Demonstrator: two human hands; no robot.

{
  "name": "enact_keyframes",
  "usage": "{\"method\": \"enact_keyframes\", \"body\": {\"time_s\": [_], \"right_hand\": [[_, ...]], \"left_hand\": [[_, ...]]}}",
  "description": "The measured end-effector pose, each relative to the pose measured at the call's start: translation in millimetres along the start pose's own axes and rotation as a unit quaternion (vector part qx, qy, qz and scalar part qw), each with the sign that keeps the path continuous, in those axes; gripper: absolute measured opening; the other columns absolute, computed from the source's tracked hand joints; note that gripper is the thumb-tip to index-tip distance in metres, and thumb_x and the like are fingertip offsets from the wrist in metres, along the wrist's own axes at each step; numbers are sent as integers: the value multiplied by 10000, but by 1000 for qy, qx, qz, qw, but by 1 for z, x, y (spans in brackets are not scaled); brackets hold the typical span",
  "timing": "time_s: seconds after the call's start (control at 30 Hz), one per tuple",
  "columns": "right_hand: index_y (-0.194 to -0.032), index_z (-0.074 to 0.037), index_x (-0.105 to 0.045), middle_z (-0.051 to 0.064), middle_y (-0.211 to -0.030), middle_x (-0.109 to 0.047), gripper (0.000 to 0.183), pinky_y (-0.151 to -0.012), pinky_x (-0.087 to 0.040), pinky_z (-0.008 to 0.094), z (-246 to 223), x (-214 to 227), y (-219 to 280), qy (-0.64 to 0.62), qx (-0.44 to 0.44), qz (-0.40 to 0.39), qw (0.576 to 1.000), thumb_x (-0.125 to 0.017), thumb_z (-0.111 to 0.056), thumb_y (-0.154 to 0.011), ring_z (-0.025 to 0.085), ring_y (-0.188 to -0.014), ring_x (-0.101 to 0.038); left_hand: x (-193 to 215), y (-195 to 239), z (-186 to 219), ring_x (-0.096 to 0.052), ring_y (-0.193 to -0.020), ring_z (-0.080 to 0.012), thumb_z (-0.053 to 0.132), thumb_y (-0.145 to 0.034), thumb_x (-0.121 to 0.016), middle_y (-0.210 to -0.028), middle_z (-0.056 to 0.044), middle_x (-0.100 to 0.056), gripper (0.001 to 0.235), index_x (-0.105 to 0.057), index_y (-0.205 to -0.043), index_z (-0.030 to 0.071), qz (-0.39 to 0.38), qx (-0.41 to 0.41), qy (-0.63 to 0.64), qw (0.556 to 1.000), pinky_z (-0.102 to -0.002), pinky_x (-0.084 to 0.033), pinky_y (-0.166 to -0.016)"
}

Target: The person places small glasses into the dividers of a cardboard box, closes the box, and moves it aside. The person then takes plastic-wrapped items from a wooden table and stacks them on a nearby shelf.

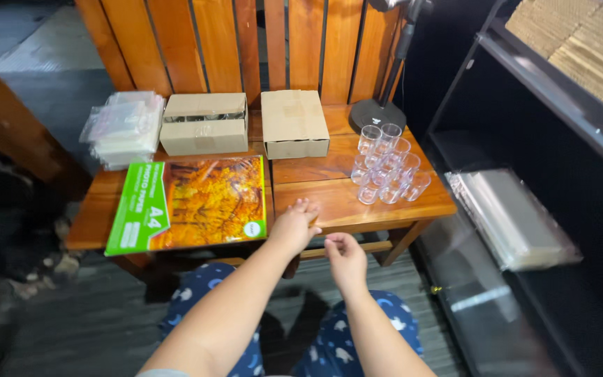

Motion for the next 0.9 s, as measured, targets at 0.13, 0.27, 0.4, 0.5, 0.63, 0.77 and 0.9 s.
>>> {"method": "enact_keyframes", "body": {"time_s": [0.13, 0.27, 0.4, 0.5, 0.63, 0.77, 0.9], "right_hand": [[-1010, -164, -786, 55, -837, -789, 110, -692, -572, 273, -21, 4, 17, 29, 16, 67, 997, -753, -102, -925, 142, -732, -736], [-1014, -141, -785, 31, -878, -783, 117, -726, -568, 257, -54, 3, 19, 22, 24, 132, 991, -769, -75, -919, 108, -758, -702], [-1082, -94, -784, 121, -999, -789, 184, -845, -597, 336, -81, -9, -20, 8, 54, 135, 989, -795, -69, -900, 194, -940, -755], [-1145, -79, -761, 137, -1073, -773, 239, -885, -605, 331, -105, -25, -67, 1, 75, 114, 991, -792, -93, -909, 224, -1020, -745], [-1203, -36, -732, 219, -1141, -737, 378, -942, -592, 421, -145, -52, -125, 23, 98, 94, 990, -841, -80, -844, 317, -1110, -719], [-1384, -62, -622, 270, -1329, -643, 564, -1034, -543, 478, -133, -74, -193, 66, 39, 80, 994, -826, -206, -879, 396, -1270, -628], [-1463, -144, -588, 163, -1423, -639, 683, -1101, -498, 455, -101, -82, -253, 144, -43, 103, 983, -830, -396, -876, 308, -1330, -599]], "left_hand": [[15, 14, 2, -405, -1506, -365, 343, -947, -706, -1544, -191, -533, 539, -626, -1448, 162, 19, -42, 7, 999, -517, -330, -1233], [1, -3, -33, -507, -1426, -296, 359, -921, -736, -1386, -96, -645, 447, -703, -1329, 179, 36, -2, 140, 989, -433, -371, -1212], [32, -18, -76, -644, -1201, -309, 302, -869, -747, -1122, -103, -688, 325, -757, -1167, 174, 178, 52, 323, 928, -394, -499, -1084], [77, -31, -104, -652, -1121, -293, 202, -847, -794, -1059, -67, -686, 281, -755, -1123, 172, 276, 76, 340, 896, -388, -518, -1031], [69, -71, -151, -663, -1111, -328, 188, -819, -807, -1069, -115, -678, 332, -730, -1136, 130, 335, 119, 349, 867, -406, -531, -994], [87, -101, -168, -596, -1301, -315, 271, -912, -737, -1357, -155, -598, 488, -603, -1361, 134, 250, 227, 400, 852, -422, -488, -1111], [111, -119, -160, -468, -1463, -325, 280, -989, -684, -1548, -216, -475, 622, -463, -1528, 64, 179, 257, 416, 854, -453, -417, -1195]]}}
Point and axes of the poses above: each hand's wrist, its own y-axis away from the middle knuckle, its own x-axis out of the back of the hand, z = x × y, the point moved 6 cm from there along -y, towards the middle knuckle
